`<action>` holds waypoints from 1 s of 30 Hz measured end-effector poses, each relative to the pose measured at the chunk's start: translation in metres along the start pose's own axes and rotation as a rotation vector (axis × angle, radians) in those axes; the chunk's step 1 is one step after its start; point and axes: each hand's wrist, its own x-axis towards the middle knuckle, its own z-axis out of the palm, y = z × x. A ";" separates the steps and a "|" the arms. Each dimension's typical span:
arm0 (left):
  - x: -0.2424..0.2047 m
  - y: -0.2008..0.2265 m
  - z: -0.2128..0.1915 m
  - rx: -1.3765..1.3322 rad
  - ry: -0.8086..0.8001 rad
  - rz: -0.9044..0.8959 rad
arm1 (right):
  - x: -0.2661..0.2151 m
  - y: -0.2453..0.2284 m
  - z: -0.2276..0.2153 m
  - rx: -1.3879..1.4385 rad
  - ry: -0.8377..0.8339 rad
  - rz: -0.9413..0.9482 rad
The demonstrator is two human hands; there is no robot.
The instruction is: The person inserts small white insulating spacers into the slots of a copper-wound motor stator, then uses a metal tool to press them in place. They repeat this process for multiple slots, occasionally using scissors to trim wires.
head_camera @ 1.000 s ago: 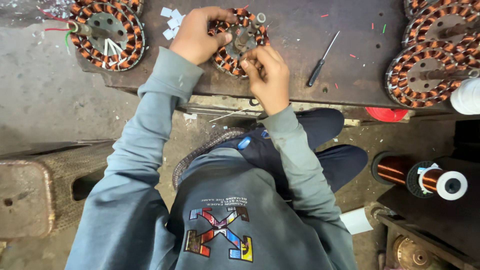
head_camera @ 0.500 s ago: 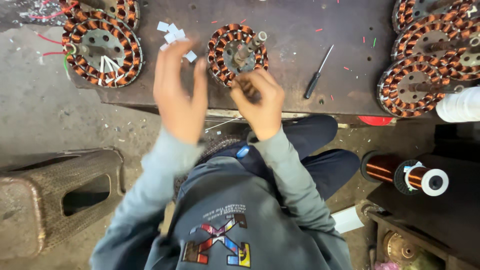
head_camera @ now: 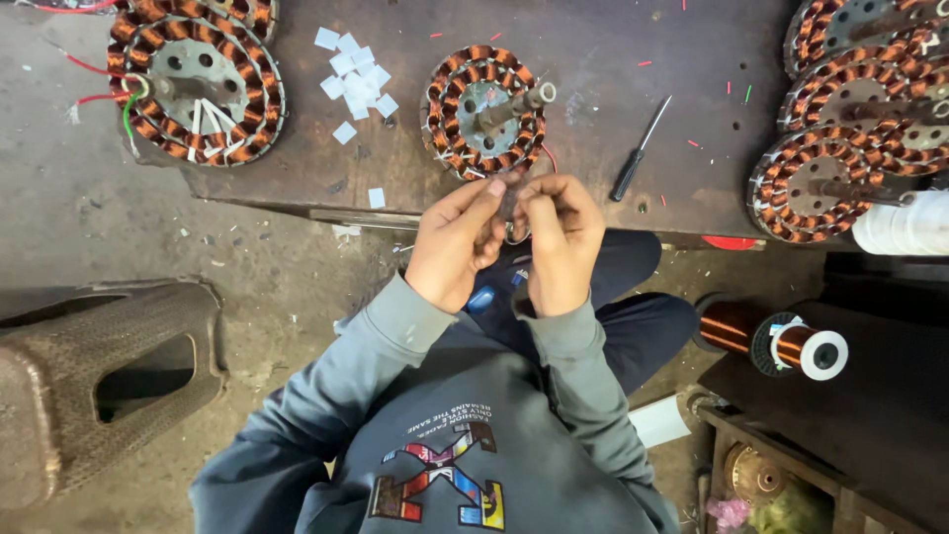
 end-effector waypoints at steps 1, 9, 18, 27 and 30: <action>0.003 0.002 0.000 -0.051 -0.036 -0.005 | 0.001 0.000 0.000 -0.006 -0.002 0.001; -0.007 0.011 0.000 0.195 0.127 0.120 | 0.021 0.005 -0.004 -0.144 0.049 -0.097; -0.007 0.047 -0.008 0.628 0.121 0.488 | 0.039 0.001 0.006 -0.745 0.099 -0.342; -0.012 0.049 -0.005 0.738 0.011 0.493 | 0.023 -0.005 0.013 -0.864 0.004 -0.503; -0.015 0.041 0.001 0.729 -0.005 0.446 | 0.023 -0.006 0.012 -0.720 0.060 -0.264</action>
